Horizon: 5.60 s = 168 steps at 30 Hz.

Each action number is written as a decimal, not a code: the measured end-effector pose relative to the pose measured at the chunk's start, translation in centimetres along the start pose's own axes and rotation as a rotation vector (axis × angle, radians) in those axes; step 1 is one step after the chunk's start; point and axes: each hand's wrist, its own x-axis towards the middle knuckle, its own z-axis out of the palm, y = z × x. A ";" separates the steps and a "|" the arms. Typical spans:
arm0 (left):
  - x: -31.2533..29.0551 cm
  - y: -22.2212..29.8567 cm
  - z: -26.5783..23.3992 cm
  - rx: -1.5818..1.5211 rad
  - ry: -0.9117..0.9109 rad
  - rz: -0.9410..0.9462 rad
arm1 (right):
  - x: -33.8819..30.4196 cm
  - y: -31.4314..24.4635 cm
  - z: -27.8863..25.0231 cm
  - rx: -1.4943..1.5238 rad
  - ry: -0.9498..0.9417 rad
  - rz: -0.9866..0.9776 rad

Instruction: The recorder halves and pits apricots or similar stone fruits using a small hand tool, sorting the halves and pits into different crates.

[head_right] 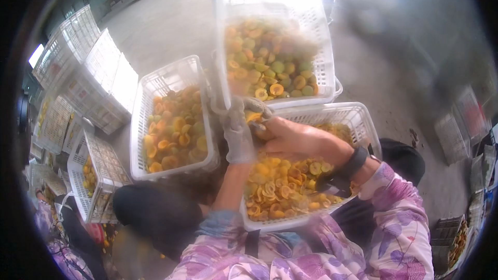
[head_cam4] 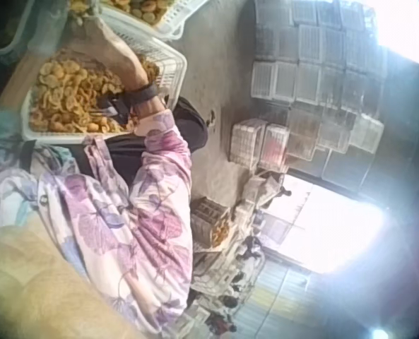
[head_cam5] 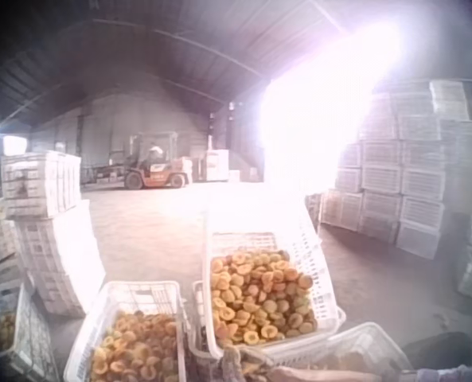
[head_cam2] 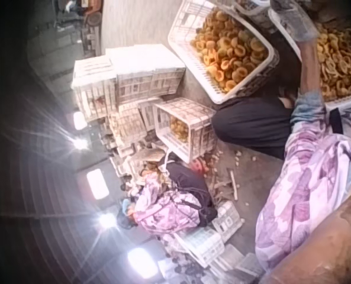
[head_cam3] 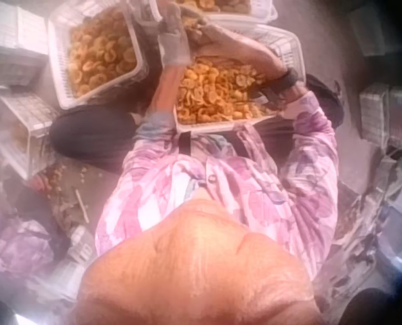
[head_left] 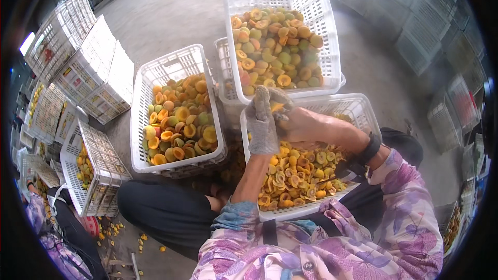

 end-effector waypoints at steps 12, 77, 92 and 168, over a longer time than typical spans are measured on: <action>5.3 3.9 -13.4 -1.178 0.060 0.002 | 2.9 13.6 -6.5 -0.968 -0.234 -0.038; 1.7 0.6 -2.4 -0.352 0.083 -0.282 | 0.8 7.9 -2.9 -0.544 0.113 -0.724; 5.7 0.0 -9.1 -0.874 0.282 -0.263 | 21.0 15.6 -4.8 -0.492 0.584 0.121; 1.0 -0.4 -2.1 -0.042 0.423 -0.132 | 5.5 6.1 4.9 -0.462 0.475 -0.363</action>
